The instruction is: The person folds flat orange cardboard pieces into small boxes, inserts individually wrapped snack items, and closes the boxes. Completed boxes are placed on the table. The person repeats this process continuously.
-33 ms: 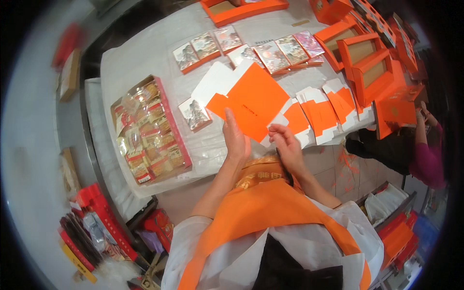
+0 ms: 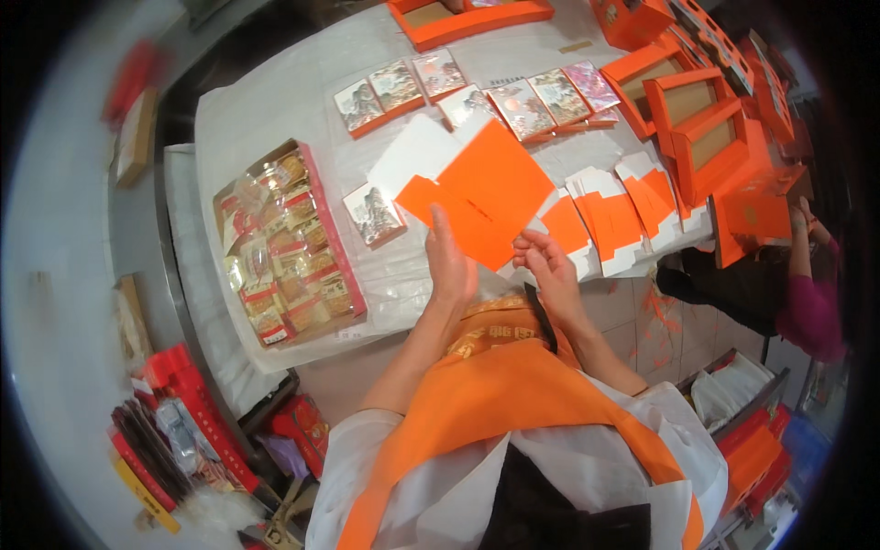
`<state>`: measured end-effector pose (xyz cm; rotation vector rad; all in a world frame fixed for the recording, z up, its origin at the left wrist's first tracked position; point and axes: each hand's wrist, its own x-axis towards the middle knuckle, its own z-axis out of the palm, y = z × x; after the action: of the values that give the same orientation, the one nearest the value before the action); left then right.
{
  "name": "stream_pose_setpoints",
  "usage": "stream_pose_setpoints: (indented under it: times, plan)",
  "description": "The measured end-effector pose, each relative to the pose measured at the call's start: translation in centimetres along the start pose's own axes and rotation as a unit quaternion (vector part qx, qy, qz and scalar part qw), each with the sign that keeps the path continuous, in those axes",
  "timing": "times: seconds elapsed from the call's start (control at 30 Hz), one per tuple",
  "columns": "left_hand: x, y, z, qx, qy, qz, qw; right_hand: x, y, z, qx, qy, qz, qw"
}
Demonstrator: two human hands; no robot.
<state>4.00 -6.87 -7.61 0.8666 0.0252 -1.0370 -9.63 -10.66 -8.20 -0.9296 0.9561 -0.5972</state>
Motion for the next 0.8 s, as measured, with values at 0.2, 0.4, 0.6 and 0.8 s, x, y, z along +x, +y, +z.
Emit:
stream_pose_setpoints:
  times: [0.2, 0.4, 0.6, 0.8]
  plan:
    - [-1.6, 2.3, -2.3, 0.072, -0.075, -0.009, 0.995, -0.1, -0.9, 1.6, 0.338, -0.068, 0.096, 0.934]
    - [-2.1, 3.2, -2.1, 0.062, -0.029, -0.035, 0.997, -1.9, -0.3, 5.0, 0.262, -0.127, 0.043, 0.956]
    - [-3.6, 2.9, -1.6, 0.12, 0.008, 0.055, 0.991, -1.4, 0.5, 5.6, -0.145, -0.171, -0.06, 0.973]
    - [-3.3, 6.0, -3.0, 0.182, 0.064, 0.021, 0.981, -3.7, -2.9, 5.9, -0.14, -0.277, 0.1, 0.945]
